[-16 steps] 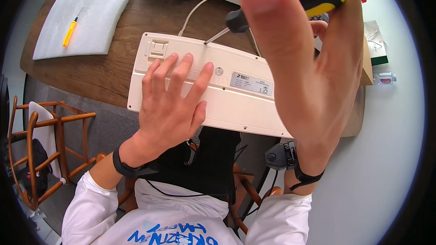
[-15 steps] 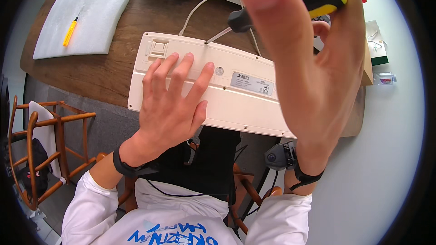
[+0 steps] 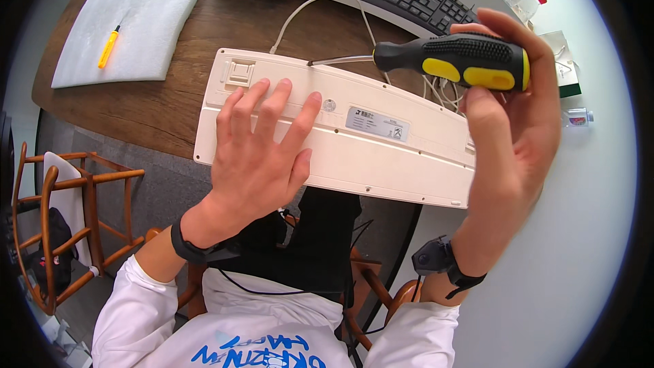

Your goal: The person unboxes a new keyboard and mouse set, takes the keyboard out of its plastic wrapping, and uses a screwdriver to remove screws from the back of the keyboard case.

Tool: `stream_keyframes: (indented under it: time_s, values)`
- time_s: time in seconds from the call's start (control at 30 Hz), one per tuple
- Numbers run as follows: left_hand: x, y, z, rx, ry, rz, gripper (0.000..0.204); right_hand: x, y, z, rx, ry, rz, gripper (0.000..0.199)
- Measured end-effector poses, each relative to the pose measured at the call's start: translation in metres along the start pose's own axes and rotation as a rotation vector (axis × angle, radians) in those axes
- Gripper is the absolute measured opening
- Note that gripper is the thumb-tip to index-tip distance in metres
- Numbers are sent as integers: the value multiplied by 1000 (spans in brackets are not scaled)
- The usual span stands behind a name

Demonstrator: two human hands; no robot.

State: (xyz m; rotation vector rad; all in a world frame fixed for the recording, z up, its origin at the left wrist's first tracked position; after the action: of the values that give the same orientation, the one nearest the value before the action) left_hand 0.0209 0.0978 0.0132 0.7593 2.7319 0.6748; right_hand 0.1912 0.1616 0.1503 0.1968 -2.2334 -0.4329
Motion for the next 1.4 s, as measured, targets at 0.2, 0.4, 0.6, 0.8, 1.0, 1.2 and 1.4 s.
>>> stream_keyframes:
  time_s: [0.2, 0.4, 0.6, 0.8, 1.0, 1.2, 1.4]
  values:
    - [-3, 3, 3, 1, 4, 0, 59, 2, -3, -1, -62, -151, -111, 46]
    - [-1, 6, 5, -2, 12, -7, 59, 10, 5, 1, -58, -242, -200, 40]
    - [-2, 6, 4, 4, -4, -4, 58, 14, 2, 4, 21, -107, -194, 42]
    - [-2, 6, 2, -13, -22, 10, 58, 38, 10, 8, 25, -226, -270, 47]
    - [1, 2, 0, -16, -1, 0, 59, 57, 27, 31, 43, -390, -346, 42]
    - [4, 2, -1, -9, -6, 0, 59, 68, 34, 44, 5, -498, -323, 38]
    - [4, 0, -2, -19, -12, 5, 59, 74, 34, 47, -15, -543, -290, 33]
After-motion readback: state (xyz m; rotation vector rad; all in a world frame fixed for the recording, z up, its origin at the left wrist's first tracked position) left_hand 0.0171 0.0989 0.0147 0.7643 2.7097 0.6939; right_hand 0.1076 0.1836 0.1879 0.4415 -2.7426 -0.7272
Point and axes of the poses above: each hand's wrist, its own y-axis towards the middle knuckle, its own z-axis out of the palm, x = y × z, the point moved 9 cm from there along y, towards the middle knuckle, and after that the axes turned 14 degrees about z, right-handed, at the moved point
